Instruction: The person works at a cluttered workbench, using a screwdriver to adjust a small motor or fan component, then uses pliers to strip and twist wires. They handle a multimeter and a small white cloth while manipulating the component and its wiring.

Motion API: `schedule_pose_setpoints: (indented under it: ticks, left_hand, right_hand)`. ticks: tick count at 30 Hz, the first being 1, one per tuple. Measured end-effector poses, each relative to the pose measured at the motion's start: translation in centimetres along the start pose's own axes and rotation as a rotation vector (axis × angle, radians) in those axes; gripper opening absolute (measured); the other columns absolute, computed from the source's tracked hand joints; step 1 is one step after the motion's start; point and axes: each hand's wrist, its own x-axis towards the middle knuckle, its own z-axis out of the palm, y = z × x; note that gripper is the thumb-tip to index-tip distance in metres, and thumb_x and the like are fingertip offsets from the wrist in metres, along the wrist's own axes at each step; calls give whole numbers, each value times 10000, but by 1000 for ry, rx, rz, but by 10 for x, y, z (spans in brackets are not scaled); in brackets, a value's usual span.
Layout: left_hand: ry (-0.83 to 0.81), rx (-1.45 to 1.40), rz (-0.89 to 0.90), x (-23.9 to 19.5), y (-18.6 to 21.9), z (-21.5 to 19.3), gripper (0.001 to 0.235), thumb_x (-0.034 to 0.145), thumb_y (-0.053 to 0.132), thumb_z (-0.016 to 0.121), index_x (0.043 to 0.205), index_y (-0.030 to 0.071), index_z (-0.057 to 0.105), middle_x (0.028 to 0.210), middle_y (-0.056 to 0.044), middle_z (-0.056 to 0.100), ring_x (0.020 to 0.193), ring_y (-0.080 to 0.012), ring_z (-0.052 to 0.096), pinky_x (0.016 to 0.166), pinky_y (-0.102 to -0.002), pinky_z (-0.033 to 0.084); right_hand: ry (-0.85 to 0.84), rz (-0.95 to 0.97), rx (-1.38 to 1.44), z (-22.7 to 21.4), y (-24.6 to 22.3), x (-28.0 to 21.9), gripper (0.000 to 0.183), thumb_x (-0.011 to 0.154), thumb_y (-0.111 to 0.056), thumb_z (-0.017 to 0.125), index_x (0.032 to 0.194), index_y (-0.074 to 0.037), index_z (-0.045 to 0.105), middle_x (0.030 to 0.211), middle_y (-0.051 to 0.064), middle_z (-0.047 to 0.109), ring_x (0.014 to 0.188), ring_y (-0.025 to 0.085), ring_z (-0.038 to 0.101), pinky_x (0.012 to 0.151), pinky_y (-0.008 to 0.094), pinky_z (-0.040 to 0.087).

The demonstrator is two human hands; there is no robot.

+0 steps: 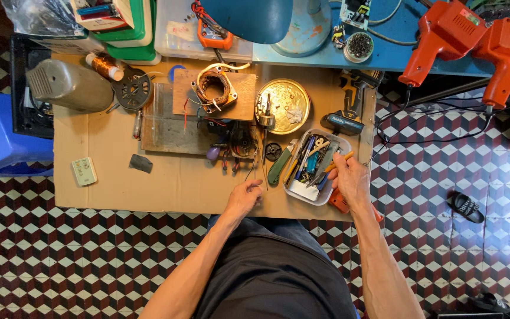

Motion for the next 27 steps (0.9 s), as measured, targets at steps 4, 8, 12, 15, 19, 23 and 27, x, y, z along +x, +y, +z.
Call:
schedule_pose_setpoints:
  ticks: [4, 8, 12, 15, 19, 23, 27]
  left_hand:
    - [37, 20, -4, -12, 10, -9, 482, 928, 208, 633, 1353, -18, 606, 960, -39, 705, 812, -125, 681, 719, -257, 563]
    - [48, -34, -3, -20, 19, -13, 483, 920, 176, 614, 1351, -43, 603, 966, -84, 742, 806, -125, 678, 713, -250, 548]
    - [34, -179, -19, -25, 18, -16, 489, 926, 136, 577, 1371, -66, 567, 989, -124, 760, 797, -127, 668, 696, -254, 530]
    - [51, -165, -30, -31, 17, -18, 476, 938, 143, 576, 1369, -60, 573, 991, -120, 764, 806, -115, 668, 717, -239, 536]
    - [101, -158, -19, -47, 18, -28, 470, 932, 153, 572, 1358, -42, 605, 999, -83, 758, 805, -104, 661, 725, -237, 542]
    - [176, -174, -41, -61, 17, -48, 476, 945, 178, 605, 1375, -27, 599, 990, -70, 751, 816, -96, 651, 732, -230, 532]
    - [233, -155, -66, -62, 15, -70, 488, 937, 210, 627, 1369, -15, 611, 987, -56, 757, 818, -105, 653, 720, -250, 527]
  right_hand:
    - [-45, 58, -331, 5, -14, 13, 444, 1017, -408, 570, 1017, 24, 677, 757, 144, 747, 601, 240, 702, 612, 359, 545]
    - [247, -358, -457, 15, -18, 2, 420, 951, -321, 655, 1205, 12, 681, 856, 189, 738, 795, 369, 689, 702, 463, 519]
    - [60, -274, -235, 54, -32, -13, 406, 946, -293, 608, 1242, -28, 692, 834, 163, 729, 771, 292, 705, 719, 404, 537]
    - [-182, -158, 27, 94, -46, -6, 405, 935, -260, 587, 1227, -3, 697, 897, 113, 745, 743, 250, 704, 680, 380, 551]
    - [-7, -177, 79, 132, -61, 25, 402, 941, -232, 560, 1241, 22, 645, 952, 153, 743, 715, 223, 720, 656, 387, 544]
    - [275, -300, -57, 120, -71, 61, 362, 958, -219, 629, 1216, 34, 621, 972, 235, 734, 822, 304, 703, 748, 411, 540]
    - [332, -633, -229, 109, -87, 86, 262, 962, -204, 640, 1100, 13, 691, 1080, 209, 690, 919, 362, 686, 806, 451, 526]
